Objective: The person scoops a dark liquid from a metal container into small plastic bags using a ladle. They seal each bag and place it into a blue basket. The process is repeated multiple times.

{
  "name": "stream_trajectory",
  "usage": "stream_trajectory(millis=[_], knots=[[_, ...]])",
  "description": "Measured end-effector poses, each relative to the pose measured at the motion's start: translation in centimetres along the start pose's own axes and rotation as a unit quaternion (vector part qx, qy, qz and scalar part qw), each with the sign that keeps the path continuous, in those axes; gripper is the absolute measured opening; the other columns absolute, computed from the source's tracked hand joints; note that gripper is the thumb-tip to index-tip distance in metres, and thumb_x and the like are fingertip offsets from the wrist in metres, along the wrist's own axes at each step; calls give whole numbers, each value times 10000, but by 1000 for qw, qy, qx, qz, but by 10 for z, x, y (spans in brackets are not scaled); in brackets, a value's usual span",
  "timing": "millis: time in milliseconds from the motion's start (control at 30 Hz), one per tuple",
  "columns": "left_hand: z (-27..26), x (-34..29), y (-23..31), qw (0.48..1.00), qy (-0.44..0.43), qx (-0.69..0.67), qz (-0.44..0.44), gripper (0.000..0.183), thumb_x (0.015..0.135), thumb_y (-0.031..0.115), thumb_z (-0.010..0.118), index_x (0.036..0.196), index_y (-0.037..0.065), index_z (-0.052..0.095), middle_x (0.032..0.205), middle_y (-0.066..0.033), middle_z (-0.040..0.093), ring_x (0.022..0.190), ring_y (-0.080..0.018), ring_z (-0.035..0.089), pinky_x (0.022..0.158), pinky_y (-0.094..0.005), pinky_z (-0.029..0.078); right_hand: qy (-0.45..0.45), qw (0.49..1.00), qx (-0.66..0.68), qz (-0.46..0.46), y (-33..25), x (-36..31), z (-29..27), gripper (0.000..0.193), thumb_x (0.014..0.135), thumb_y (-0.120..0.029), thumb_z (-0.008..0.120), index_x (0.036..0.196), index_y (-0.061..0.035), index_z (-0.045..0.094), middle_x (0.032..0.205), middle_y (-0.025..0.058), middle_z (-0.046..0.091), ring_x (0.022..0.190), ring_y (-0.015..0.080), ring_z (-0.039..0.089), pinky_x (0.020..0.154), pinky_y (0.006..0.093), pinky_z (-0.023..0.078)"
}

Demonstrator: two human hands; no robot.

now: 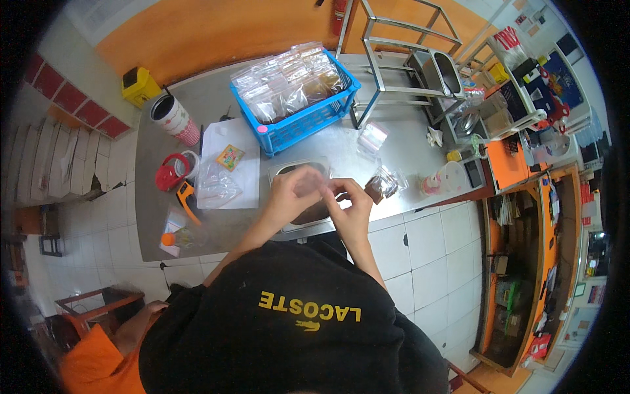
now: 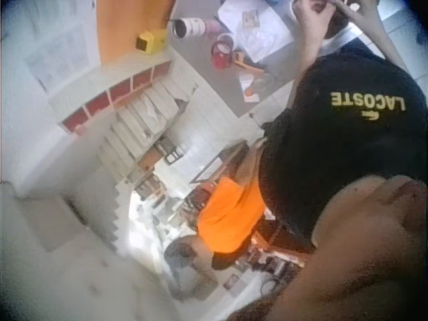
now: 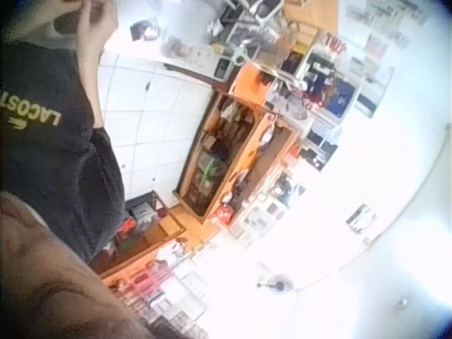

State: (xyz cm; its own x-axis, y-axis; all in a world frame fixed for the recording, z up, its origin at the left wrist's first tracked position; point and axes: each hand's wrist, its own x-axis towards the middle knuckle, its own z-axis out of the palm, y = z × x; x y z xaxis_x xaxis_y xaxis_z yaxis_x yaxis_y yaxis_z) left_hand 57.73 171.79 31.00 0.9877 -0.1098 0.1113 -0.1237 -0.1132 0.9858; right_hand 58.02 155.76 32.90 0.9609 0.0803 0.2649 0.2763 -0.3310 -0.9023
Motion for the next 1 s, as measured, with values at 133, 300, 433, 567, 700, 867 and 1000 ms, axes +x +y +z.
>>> stream_trajectory(millis=[133, 300, 433, 567, 700, 867, 1000], knots=[[-8, -7, 6, 998, -24, -56, -22, 163, 864, 100, 695, 999, 26, 641, 856, -82, 699, 761, -139, 700, 666, -312, 531, -6, 1000, 1, 0, 6, -10, 4, 70, 851, -83, 704, 879, -20, 690, 814, 131, 679, 707, 251, 668, 652, 324, 509], [-21, -12, 12, 988, -77, 130, 37, 123, 867, 139, 634, 911, 25, 616, 796, -138, 651, 691, -261, 679, 603, -372, 500, -39, 992, -112, -47, -11, -17, 10, 62, 840, -80, 670, 847, -24, 646, 786, 140, 625, 699, 331, 636, 639, 390, 506], [-26, -15, 16, 957, -2, 276, 86, 159, 847, 153, 622, 836, -2, 588, 719, -166, 564, 635, -319, 588, 576, -390, 449, 26, 963, -259, -66, -18, -24, 19, 102, 788, -75, 671, 818, -28, 586, 764, 131, 568, 680, 342, 612, 622, 421, 499], [-24, -20, 20, 958, 30, 275, 73, 194, 859, 175, 641, 791, -3, 603, 746, -147, 577, 652, -277, 592, 583, -366, 432, 104, 952, -276, -78, -26, -15, 16, 133, 754, -34, 674, 777, -10, 545, 728, 107, 552, 626, 272, 593, 582, 372, 497], [-23, -18, -3, 991, -57, 114, 37, 311, 852, 212, 705, 1112, 86, 589, 897, -92, 624, 854, -248, 655, 713, -361, 506, 66, 988, -136, -40, -14, -9, 7, 151, 739, 19, 672, 774, 5, 526, 767, 93, 616, 653, 192, 636, 631, 299, 557], [-23, -17, -4, 923, -47, -332, -191, 642, 889, 148, 716, 1426, 125, 365, 1004, -33, 653, 955, -159, 638, 888, -324, 511, 36, 997, 39, 61, -19, -13, 0, 82, 864, 41, 633, 831, 8, 566, 858, 43, 676, 765, 90, 656, 709, 241, 550], [-28, -16, -18, 946, -13, -279, -163, 571, 889, 77, 702, 1383, 93, 418, 1033, -80, 675, 934, -139, 652, 827, -276, 530, 23, 999, 34, -9, -15, -21, -5, 85, 866, 73, 631, 940, 34, 650, 913, 72, 680, 807, 115, 661, 739, 253, 552]])
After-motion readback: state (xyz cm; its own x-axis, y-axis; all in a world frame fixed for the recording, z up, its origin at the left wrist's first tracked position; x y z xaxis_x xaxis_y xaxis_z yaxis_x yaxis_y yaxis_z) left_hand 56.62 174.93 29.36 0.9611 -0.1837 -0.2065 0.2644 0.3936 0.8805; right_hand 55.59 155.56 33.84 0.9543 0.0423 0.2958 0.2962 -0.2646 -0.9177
